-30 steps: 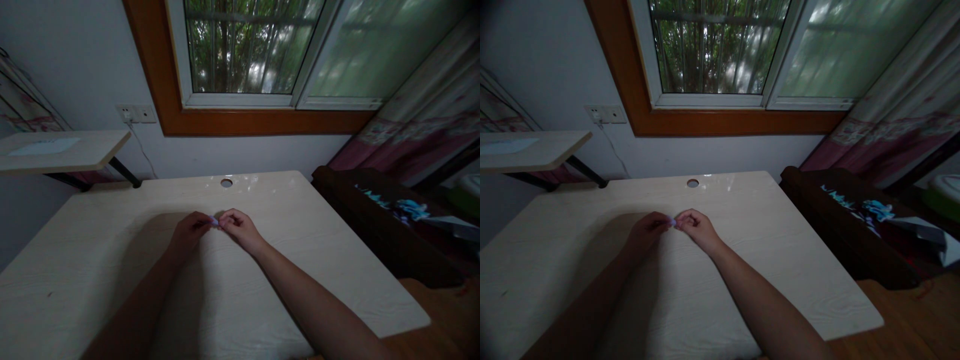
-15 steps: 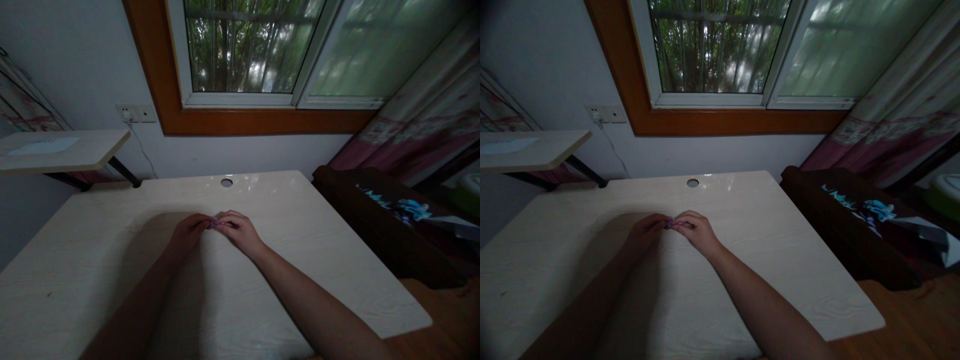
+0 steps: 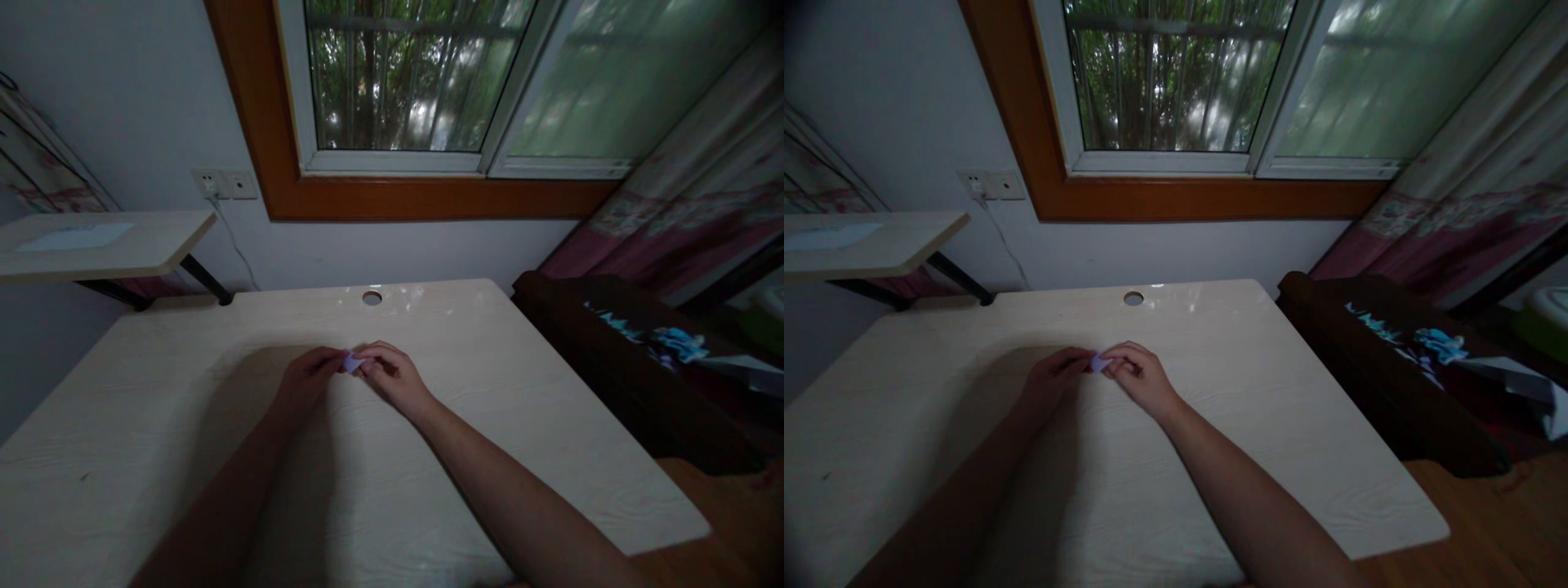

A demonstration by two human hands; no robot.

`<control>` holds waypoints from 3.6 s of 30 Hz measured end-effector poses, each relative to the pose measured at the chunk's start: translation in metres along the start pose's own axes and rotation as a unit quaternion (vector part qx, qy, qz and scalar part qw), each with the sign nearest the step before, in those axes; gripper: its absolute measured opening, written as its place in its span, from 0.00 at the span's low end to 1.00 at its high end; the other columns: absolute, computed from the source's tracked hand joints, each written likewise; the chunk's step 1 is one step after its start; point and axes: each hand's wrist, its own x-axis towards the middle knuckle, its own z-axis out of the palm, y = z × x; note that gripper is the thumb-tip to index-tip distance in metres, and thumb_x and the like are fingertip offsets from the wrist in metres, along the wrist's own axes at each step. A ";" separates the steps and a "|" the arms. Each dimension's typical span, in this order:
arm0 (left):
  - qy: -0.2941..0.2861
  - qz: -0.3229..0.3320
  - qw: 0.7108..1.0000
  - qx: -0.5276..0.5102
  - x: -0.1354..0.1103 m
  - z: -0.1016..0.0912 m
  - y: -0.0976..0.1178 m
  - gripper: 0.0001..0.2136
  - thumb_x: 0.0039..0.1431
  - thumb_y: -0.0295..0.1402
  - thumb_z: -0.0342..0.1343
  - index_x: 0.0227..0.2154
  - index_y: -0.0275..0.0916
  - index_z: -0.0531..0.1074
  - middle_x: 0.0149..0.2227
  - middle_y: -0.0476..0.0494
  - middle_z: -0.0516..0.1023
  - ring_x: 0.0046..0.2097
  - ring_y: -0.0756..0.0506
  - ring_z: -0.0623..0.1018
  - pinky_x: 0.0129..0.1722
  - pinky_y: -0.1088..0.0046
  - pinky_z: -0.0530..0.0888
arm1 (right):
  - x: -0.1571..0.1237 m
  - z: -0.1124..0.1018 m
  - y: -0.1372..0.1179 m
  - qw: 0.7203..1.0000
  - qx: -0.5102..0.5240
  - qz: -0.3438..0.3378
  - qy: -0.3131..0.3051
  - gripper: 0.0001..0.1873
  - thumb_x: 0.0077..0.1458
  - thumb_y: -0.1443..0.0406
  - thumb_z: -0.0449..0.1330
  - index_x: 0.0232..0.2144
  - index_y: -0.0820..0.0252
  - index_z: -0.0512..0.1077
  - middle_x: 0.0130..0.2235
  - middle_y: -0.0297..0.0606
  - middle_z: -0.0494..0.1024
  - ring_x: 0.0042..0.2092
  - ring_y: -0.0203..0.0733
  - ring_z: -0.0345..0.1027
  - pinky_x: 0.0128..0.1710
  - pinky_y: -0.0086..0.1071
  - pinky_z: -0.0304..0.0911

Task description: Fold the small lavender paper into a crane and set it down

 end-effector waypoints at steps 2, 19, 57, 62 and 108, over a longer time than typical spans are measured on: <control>0.007 -0.004 1.000 -0.007 0.000 0.000 0.001 0.10 0.57 0.37 0.59 0.37 0.39 0.80 0.35 0.45 0.82 0.38 0.46 0.80 0.42 0.72 0.76 | 0.000 0.001 0.000 1.000 -0.011 -0.014 -0.003 0.09 0.56 0.64 0.62 0.40 0.54 0.79 0.40 0.40 0.76 0.38 0.37 0.72 0.36 0.31 0.68; -0.033 0.029 0.999 -0.011 -0.002 0.004 -0.002 0.10 0.55 0.37 0.63 0.38 0.39 0.80 0.38 0.43 0.83 0.40 0.45 0.81 0.45 0.70 0.77 | 0.003 -0.001 0.005 1.000 -0.025 -0.006 0.017 0.07 0.58 0.59 0.63 0.33 0.56 0.79 0.34 0.37 0.75 0.36 0.39 0.71 0.37 0.34 0.66; -0.029 0.056 0.995 0.081 -0.005 0.005 -0.003 0.10 0.58 0.39 0.61 0.38 0.40 0.79 0.38 0.44 0.83 0.39 0.46 0.81 0.42 0.71 0.77 | 0.004 0.002 0.013 0.982 0.128 0.128 0.047 0.15 0.44 0.59 0.72 0.29 0.60 0.73 0.29 0.32 0.76 0.31 0.34 0.69 0.34 0.30 0.63; -0.023 0.043 0.996 0.077 -0.004 0.006 -0.004 0.11 0.57 0.42 0.61 0.38 0.41 0.80 0.36 0.44 0.83 0.38 0.45 0.81 0.41 0.72 0.76 | 0.004 0.002 0.013 0.982 0.128 0.127 0.045 0.15 0.45 0.57 0.72 0.29 0.60 0.74 0.28 0.33 0.76 0.31 0.35 0.69 0.34 0.31 0.65; -0.026 0.113 0.990 0.083 0.001 0.004 -0.013 0.04 0.55 0.35 0.63 0.32 0.41 0.77 0.41 0.43 0.78 0.42 0.46 0.78 0.43 0.71 0.75 | 0.004 -0.001 0.005 1.000 -0.019 0.012 0.014 0.09 0.53 0.57 0.67 0.29 0.55 0.78 0.36 0.38 0.73 0.38 0.39 0.68 0.35 0.33 0.64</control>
